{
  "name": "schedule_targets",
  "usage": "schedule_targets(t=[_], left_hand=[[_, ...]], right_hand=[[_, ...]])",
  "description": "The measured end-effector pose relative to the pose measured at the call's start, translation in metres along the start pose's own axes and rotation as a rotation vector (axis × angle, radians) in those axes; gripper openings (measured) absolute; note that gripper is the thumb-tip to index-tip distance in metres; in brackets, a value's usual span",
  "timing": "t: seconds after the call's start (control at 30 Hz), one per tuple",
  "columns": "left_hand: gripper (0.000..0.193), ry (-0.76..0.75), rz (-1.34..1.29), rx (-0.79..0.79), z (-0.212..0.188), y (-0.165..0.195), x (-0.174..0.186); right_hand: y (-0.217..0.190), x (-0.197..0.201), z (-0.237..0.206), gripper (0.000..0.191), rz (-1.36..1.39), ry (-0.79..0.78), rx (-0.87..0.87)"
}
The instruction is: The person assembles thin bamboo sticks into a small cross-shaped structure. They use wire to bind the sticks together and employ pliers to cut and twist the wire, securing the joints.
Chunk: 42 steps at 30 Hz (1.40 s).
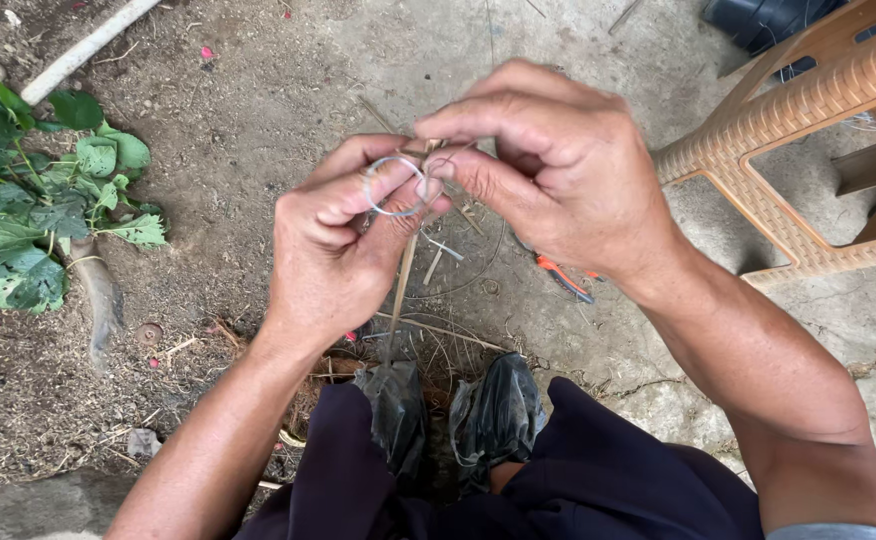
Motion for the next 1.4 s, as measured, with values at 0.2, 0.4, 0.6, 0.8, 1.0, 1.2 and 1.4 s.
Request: schedule_targets(t=[0.2, 0.4, 0.6, 0.8, 1.0, 1.2, 1.4], left_hand=[[0.024, 0.008, 0.314, -0.03, 0.003, 0.003, 0.001], [0.027, 0.148, 0.8, -0.141, -0.005, 0.015, -0.01], [0.032, 0.305, 0.749, -0.029, -0.024, -0.002, -0.013], [0.057, 0.352, 0.567, 0.064, -0.036, -0.019, -0.022], [0.041, 0.208, 0.146, 0.324, -0.024, -0.048, -0.017], [0.023, 0.128, -0.185, 0.32, -0.021, -0.057, -0.018], [0.02, 0.158, -0.213, 0.468, -0.025, -0.072, -0.01]], right_hand=[[0.01, 0.001, 0.009, 0.014, -0.063, -0.114, -0.203], [0.027, -0.004, 0.006, 0.01, 0.062, -0.136, -0.359], [0.033, -0.007, -0.008, 0.012, 0.15, -0.061, -0.336], [0.041, -0.007, -0.017, 0.014, 0.11, -0.05, -0.352], [0.038, -0.014, -0.019, 0.012, 0.136, -0.088, -0.352], [0.031, -0.014, -0.02, 0.014, 0.146, -0.068, -0.384], [0.031, -0.016, -0.03, 0.019, 0.166, -0.065, -0.333]])
Point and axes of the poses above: each hand's wrist, its own z-axis towards the middle knuckle, its own x-axis out of the back of the hand, y = z × x, the point moved 5 cm from there along z, towards the middle knuckle, and after that the axes turned 4 degrees about x, right-handed, at the moved point
